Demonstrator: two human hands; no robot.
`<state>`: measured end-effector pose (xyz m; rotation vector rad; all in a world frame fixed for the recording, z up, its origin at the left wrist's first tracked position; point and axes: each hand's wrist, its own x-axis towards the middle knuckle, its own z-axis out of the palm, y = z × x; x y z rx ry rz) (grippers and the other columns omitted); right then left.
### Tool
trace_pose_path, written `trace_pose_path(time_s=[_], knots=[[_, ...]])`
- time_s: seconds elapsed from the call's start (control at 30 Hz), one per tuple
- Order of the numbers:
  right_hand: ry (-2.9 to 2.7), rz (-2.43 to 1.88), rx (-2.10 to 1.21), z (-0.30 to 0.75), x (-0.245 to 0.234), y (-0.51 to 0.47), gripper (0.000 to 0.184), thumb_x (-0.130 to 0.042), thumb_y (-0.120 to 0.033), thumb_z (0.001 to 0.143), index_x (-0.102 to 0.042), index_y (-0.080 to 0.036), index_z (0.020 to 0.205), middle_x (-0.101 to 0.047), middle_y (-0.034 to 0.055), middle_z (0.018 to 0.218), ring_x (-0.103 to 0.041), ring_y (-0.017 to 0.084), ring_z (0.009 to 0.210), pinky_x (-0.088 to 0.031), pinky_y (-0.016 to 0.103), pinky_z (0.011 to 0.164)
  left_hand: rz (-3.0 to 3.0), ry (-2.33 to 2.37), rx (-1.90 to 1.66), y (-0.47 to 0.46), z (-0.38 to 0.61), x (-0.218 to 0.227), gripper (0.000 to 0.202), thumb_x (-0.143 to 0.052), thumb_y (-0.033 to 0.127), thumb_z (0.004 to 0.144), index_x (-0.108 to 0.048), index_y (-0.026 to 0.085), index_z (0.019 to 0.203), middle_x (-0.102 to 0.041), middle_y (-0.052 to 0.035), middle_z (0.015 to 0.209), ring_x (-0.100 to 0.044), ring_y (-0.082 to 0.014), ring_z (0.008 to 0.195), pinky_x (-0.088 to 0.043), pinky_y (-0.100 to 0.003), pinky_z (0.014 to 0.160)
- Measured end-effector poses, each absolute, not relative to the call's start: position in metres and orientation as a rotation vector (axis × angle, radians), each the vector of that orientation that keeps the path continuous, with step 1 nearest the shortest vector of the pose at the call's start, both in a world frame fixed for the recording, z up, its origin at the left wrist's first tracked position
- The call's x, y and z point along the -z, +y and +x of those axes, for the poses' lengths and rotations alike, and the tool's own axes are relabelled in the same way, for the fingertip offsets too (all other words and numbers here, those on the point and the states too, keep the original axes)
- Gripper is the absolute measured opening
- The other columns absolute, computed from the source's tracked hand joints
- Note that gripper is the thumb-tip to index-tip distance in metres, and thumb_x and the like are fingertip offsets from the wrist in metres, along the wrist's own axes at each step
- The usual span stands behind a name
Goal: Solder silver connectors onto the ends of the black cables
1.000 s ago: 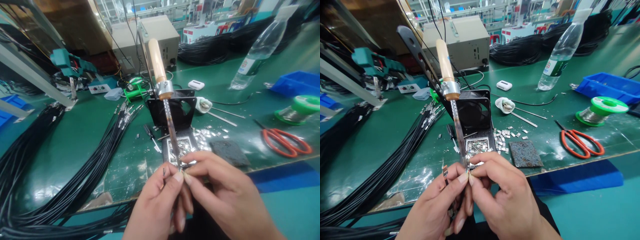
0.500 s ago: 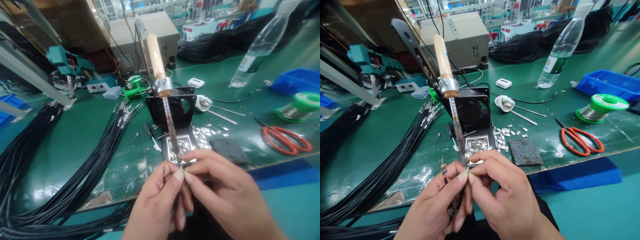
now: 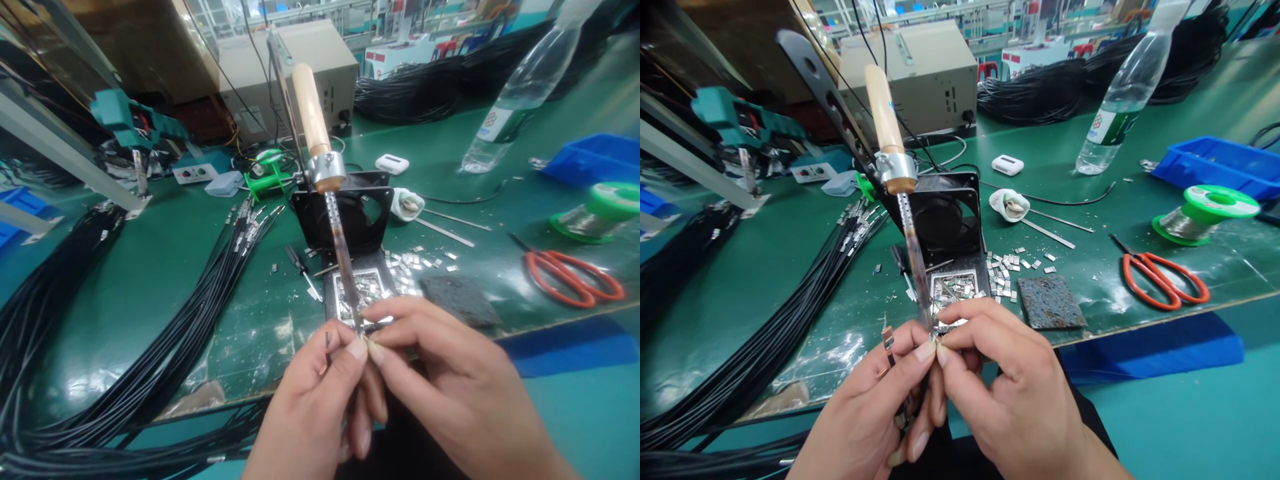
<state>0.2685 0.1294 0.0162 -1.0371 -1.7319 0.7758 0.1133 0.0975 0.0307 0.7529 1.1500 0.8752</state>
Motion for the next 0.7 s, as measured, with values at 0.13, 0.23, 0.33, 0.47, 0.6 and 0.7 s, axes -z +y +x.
trace_pose_path(time_s=[0.13, 0.23, 0.33, 0.47, 0.6, 0.7], knots=[[-1.734, -1.04, -0.772, 0.2685, -0.0149, 0.1298, 0.016, -0.066, -0.011, 0.091, -0.074, -0.021, 0.082, -0.073, 0.0011, 0.107, -0.077, 0.011, 0.092, -0.059, 0.011, 0.071, 0.75, 1.137, -0.883, 0.0992, 0.1138, -0.0301, 0.031, -0.049, 0.038, 0.108, -0.049, 0.017, 0.085, -0.057, 0.0024, 0.068, -0.042, -0.0064, 0.049, -0.026, -0.022, 0.048], [-1.731, -1.034, -0.782, 0.2683, -0.0137, 0.129, 0.015, -0.067, -0.013, 0.092, -0.074, -0.022, 0.083, -0.073, 0.0007, 0.108, -0.077, 0.011, 0.094, -0.059, 0.011, 0.073, 0.757, 1.15, -0.875, 0.0988, 0.1133, -0.0297, 0.032, -0.049, 0.038, 0.108, -0.049, 0.017, 0.085, -0.057, 0.0025, 0.067, -0.042, -0.0063, 0.048, -0.028, -0.022, 0.048], [-1.73, -1.038, -0.779, 0.2685, -0.0131, 0.1286, 0.014, -0.067, -0.013, 0.092, -0.074, -0.023, 0.084, -0.073, -0.0009, 0.109, -0.076, 0.01, 0.095, -0.058, 0.01, 0.074, 0.76, 1.16, -0.869, 0.0978, 0.1127, -0.0298, 0.032, -0.049, 0.038, 0.108, -0.05, 0.016, 0.084, -0.059, 0.002, 0.068, -0.043, -0.0064, 0.049, -0.029, -0.022, 0.049], [-1.734, -1.037, -0.779, 0.2698, -0.0125, 0.1287, 0.014, -0.067, -0.014, 0.092, -0.074, -0.024, 0.085, -0.073, -0.0016, 0.108, -0.076, 0.01, 0.096, -0.057, 0.009, 0.072, 0.763, 1.154, -0.861, 0.0961, 0.1127, -0.029, 0.032, -0.048, 0.038, 0.108, -0.049, 0.016, 0.084, -0.058, 0.0019, 0.068, -0.042, -0.0065, 0.048, -0.027, -0.022, 0.048], [-1.746, -1.055, -0.77, 0.2713, -0.0116, 0.1274, 0.017, -0.066, -0.013, 0.092, -0.073, -0.023, 0.081, -0.073, -0.0016, 0.106, -0.076, 0.01, 0.095, -0.057, 0.01, 0.074, 0.747, 1.147, -0.853, 0.0954, 0.1121, -0.0253, 0.032, -0.049, 0.039, 0.108, -0.049, 0.016, 0.085, -0.058, 0.0018, 0.067, -0.043, -0.006, 0.049, -0.028, -0.022, 0.049], [-1.757, -1.058, -0.761, 0.2711, -0.0117, 0.1269, 0.017, -0.066, -0.013, 0.092, -0.073, -0.024, 0.081, -0.074, -0.002, 0.106, -0.076, 0.009, 0.095, -0.056, 0.01, 0.074, 0.752, 1.144, -0.839, 0.0956, 0.1114, -0.0243, 0.033, -0.049, 0.039, 0.108, -0.048, 0.016, 0.085, -0.056, 0.0024, 0.065, -0.041, -0.0058, 0.047, -0.027, -0.021, 0.047]])
